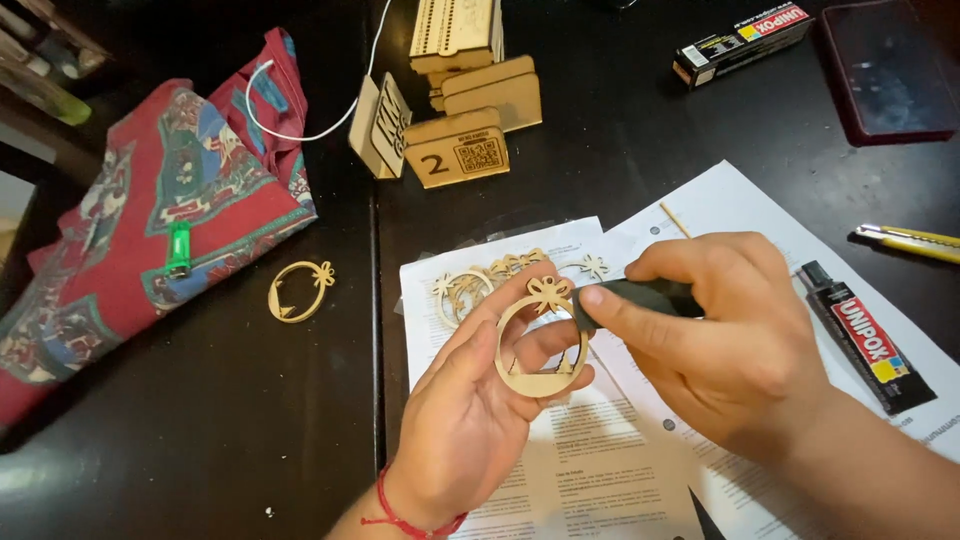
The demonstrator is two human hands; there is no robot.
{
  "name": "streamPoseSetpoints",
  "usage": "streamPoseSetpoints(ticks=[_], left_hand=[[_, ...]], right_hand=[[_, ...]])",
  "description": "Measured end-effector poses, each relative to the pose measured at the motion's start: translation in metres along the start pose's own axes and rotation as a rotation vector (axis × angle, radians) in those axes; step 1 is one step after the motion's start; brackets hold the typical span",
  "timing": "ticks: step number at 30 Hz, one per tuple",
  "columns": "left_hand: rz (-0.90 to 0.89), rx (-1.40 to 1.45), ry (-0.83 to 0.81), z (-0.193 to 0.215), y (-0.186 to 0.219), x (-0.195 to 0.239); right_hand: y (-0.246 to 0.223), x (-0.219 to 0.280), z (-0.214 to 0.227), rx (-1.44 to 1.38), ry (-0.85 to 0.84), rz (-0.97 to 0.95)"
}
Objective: The person sands the edges of small wooden Christmas ornament cutouts using a sanding block. They handle each ornament one at a time, rotating it to smooth all sides, and place the finished pieces on a printed instruction sheet on the table.
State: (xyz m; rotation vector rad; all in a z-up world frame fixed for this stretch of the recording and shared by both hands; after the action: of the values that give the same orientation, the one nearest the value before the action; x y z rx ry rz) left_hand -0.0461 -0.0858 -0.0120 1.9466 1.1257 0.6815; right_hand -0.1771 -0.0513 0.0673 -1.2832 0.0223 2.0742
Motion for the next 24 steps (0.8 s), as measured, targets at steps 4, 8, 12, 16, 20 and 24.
streamPoseSetpoints(ticks=[4, 8, 12, 16, 20, 24], left_hand=[[-0.023, -0.062, 0.038, 0.001, 0.003, -0.001], [-0.152, -0.146, 0.076, 0.009, 0.008, 0.001], [-0.092, -0.637, 0.252, 0.013, 0.019, 0.006], [-0.315, -0.735, 0.156, -0.008, 0.033, 0.015], [-0.415, -1.079, 0.173, -0.017, 0.042, 0.018], [-0.560, -1.363, 0.273, -0.021, 0.054, 0.023]], right_hand=[[-0.005, -0.003, 0.000, -0.030, -0.013, 0.011], [0.002, -0.005, -0.009, -0.190, -0.096, -0.143], [0.054, 0.041, -0.032, -0.272, -0.278, -0.909], [0.056, 0.053, -0.042, -0.452, -0.241, -1.148], [0.054, 0.052, -0.041, -0.635, -0.138, -1.170], [0.056, 0.050, -0.035, -0.363, -0.246, -1.115]])
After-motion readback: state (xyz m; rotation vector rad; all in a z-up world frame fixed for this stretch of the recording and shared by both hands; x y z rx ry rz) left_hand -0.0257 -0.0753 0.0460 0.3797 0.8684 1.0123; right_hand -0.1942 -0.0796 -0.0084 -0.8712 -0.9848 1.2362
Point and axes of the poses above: each hand's wrist, its own x-axis away from the middle knuckle, its own z-axis out of the back of the hand, y = z × x, the point moved 10 cm from there along -x, towards the middle knuckle, and after that the axes turned 14 degrees about -x, right-handed, at the moved point
